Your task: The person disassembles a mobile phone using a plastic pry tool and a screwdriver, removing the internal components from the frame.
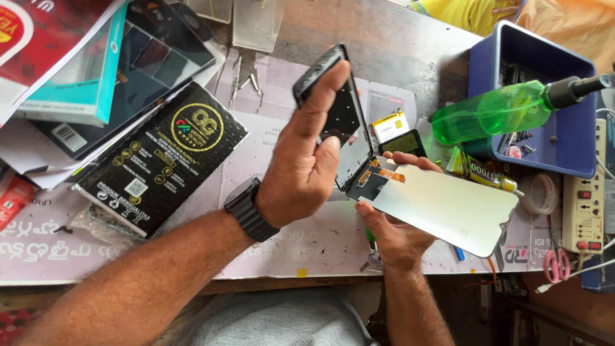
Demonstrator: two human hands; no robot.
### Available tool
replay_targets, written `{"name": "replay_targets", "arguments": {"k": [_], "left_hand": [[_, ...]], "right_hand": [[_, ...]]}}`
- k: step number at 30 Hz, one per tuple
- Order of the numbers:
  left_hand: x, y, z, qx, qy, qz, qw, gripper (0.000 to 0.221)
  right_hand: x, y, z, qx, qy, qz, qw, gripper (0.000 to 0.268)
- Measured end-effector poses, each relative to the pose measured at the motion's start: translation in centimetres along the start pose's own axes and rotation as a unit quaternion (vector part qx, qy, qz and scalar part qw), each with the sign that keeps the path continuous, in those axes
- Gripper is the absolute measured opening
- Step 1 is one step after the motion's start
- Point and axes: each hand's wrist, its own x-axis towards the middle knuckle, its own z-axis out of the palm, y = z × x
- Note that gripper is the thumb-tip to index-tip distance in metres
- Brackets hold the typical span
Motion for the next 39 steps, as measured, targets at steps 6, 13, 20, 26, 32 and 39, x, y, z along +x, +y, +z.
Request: {"name": "replay_targets", "arguments": {"k": [6,13,20,26,32,39], "left_hand": [[-0.1,-0.6,-0.1,0.001,0.013,-0.006,1.000,0.073],[0.2,-0.6,-0.1,-0.024,0.021,-0.028,0.999,0.072],[0.3,-0.3,-0.1,-0.110,0.036,-0.077,0.990,0.071],[0.5,-0.3,0.0,-0.139,0.048,-0.074,0.986,0.070],[0.5,-0.2,-0.2,-0.058,0.038,-0.071,0.995,0.072],[0.3,-1.5,0.2,0.035,0.036,0.003,0.999,0.092]], "right_hand": [[-0.3,0.4,-0.5,-0.015,-0.007,-0.014,1.000,0.086],[-0.3,0.8,-0.9,-0.023,-0.006,-0.024,0.999,0.086],[-0.3,1.2,-1.1,-0.007,-0.002,-0.033,0.999,0.086],[-0.5,1.1,-1.0,-0.001,0.005,-0.032,0.999,0.082],[-0.4,0.9,-0.8,-0.003,0.018,-0.037,0.999,0.080],[-0.3,0.8,-0.6,0.089,0.036,-0.010,0.995,0.081]]}}
